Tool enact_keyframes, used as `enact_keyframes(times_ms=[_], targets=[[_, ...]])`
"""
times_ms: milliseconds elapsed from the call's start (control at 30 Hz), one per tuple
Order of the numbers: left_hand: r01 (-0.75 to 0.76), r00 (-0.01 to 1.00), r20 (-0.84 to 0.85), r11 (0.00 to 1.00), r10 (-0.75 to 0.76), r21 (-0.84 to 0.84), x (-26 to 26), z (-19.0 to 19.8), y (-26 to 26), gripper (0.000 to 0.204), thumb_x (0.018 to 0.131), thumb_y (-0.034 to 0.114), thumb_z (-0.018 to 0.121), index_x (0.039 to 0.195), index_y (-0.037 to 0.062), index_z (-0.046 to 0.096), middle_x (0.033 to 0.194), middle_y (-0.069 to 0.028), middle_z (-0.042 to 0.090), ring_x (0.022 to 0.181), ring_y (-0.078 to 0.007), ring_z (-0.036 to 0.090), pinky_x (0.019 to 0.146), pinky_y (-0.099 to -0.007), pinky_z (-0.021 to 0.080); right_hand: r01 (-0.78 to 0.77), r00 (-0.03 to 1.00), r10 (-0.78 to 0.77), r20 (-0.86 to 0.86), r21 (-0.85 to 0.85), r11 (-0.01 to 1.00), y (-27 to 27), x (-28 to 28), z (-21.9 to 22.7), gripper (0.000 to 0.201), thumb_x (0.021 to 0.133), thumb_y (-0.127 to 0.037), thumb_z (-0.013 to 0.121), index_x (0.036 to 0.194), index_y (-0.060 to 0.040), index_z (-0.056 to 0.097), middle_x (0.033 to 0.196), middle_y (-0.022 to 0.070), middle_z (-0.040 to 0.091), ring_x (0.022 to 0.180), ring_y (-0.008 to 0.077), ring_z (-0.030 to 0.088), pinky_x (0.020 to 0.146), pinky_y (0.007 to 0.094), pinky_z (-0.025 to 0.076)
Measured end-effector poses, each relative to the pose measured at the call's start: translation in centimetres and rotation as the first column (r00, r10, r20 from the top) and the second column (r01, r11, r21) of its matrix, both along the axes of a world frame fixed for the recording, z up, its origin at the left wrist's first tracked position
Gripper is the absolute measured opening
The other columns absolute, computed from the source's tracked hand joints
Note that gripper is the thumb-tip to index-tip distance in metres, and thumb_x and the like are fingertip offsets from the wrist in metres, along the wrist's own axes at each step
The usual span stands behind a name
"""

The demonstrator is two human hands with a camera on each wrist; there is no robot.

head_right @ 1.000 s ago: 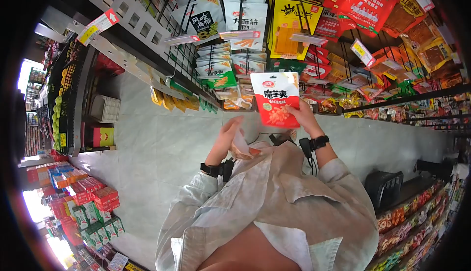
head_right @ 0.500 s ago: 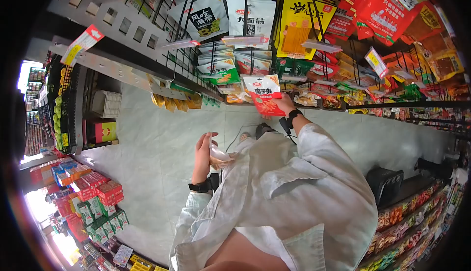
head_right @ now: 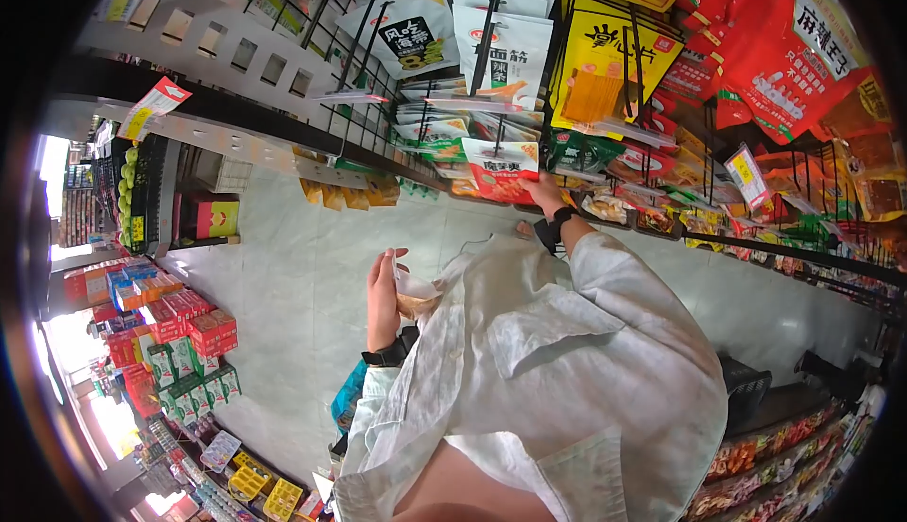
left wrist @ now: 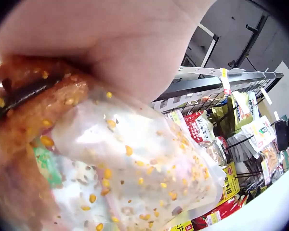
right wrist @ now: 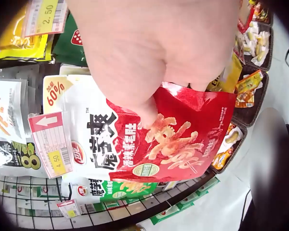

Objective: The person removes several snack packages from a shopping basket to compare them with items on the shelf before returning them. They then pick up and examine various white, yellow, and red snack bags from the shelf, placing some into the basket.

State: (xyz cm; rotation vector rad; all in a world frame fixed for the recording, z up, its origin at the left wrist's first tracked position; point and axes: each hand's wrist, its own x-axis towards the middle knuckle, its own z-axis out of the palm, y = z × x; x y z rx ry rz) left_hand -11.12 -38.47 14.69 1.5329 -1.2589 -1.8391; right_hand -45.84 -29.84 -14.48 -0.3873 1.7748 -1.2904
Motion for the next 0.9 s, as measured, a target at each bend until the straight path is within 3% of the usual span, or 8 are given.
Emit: enact_keyframes(times_ms=[133,300,400,433,533,633,767,900], targets=[[-0.006,1.0,-0.01,1.0,0.006,-0.011,-0.7,0.0,-0.4,0.038,0.104,0.037,0.055,0.108,0.0015,0.069,0.085,0.0014,0.052,0.078,-0.0086,0.045,0.069,-0.0246,0.038,0.056,0.997,-0.061,0.053,0.087,0.995,-0.4,0.1,0.9,0.026,0.094,-0.017,0.072,0.114,-0.0022,0.069,0.108,0.0049,0.072,0.097,0.0152,0.067,0.087,0.0305,0.053],[0.052,0.998,0.028,0.994,-0.049,-0.094,-0.8,-0.6,-1.0,0.039,0.105,0.038,0.052,0.113,0.0026,0.068,0.08,0.0015,0.05,0.073,-0.0074,0.046,0.066,-0.0231,0.038,0.172,0.962,-0.138,0.236,-0.129,0.977,-2.7,-1.0,-0.3,0.038,0.089,-0.027,0.077,0.113,0.0004,0.067,0.108,0.0112,0.071,0.094,0.0201,0.068,0.084,0.034,0.054],[0.06,0.998,0.005,0.994,-0.06,-0.094,-0.8,-0.3,-1.1,0.042,0.105,0.039,0.052,0.112,0.0011,0.068,0.081,0.0014,0.05,0.075,-0.0083,0.046,0.068,-0.0239,0.038,0.377,0.92,-0.379,0.098,0.043,0.925,-5.4,-0.9,2.2,0.052,0.088,-0.034,0.077,0.124,0.0003,0.063,0.117,0.0128,0.069,0.1,0.0217,0.067,0.087,0.0344,0.052],[0.054,0.998,-0.01,0.995,-0.055,-0.084,-0.8,-0.1,-1.1,0.042,0.105,0.039,0.052,0.11,0.0005,0.069,0.082,0.0011,0.052,0.076,-0.0092,0.046,0.069,-0.0246,0.038,0.442,0.893,-0.45,-0.028,0.249,0.862,-6.4,-0.7,2.4,0.069,0.085,-0.048,0.077,0.129,0.0017,0.059,0.128,0.0171,0.063,0.114,0.0248,0.062,0.093,0.042,0.05],[0.036,0.999,-0.035,0.999,-0.037,-0.036,-0.6,1.1,-1.3,0.042,0.106,0.04,0.052,0.101,0.0016,0.069,0.082,0.0019,0.052,0.076,-0.0092,0.046,0.07,-0.025,0.039,0.355,0.846,-0.497,0.192,0.494,0.794,-5.8,-0.7,3.2,0.061,0.088,-0.049,0.074,0.121,0.0002,0.062,0.123,0.0121,0.067,0.108,0.0226,0.066,0.095,0.0423,0.052],[-0.07,0.99,-0.125,0.997,0.073,0.03,0.8,0.0,-2.0,0.041,0.107,0.041,0.051,0.091,0.0058,0.066,0.081,0.0035,0.05,0.074,-0.0077,0.046,0.068,-0.0247,0.039,0.079,0.914,-0.148,0.377,0.191,0.978,-3.6,0.2,3.7,0.056,0.092,-0.049,0.069,0.126,-0.0049,0.061,0.13,0.0078,0.063,0.115,0.0183,0.061,0.1,0.0396,0.048],[-0.25,0.915,-0.294,0.96,0.278,0.128,2.0,-0.2,-3.1,0.037,0.107,0.041,0.052,0.085,0.0112,0.057,0.079,0.0057,0.047,0.073,-0.0065,0.045,0.067,-0.0256,0.041,-0.293,0.712,0.213,0.67,0.008,0.956,-1.2,1.3,6.2,0.051,0.096,-0.042,0.068,0.134,-0.0107,0.054,0.136,0.0026,0.059,0.123,0.0146,0.053,0.105,0.0358,0.043],[-0.187,0.828,-0.466,0.937,0.313,0.296,3.2,-0.8,-4.2,0.035,0.108,0.039,0.047,0.115,0.0069,0.06,0.105,0.0001,0.061,0.096,-0.0145,0.059,0.087,-0.0329,0.049,-0.556,0.766,0.619,0.175,-0.304,0.774,0.5,5.5,16.9,0.062,0.093,-0.027,0.075,0.144,-0.0091,0.045,0.145,0.0069,0.052,0.135,0.0187,0.047,0.113,0.0386,0.038]])
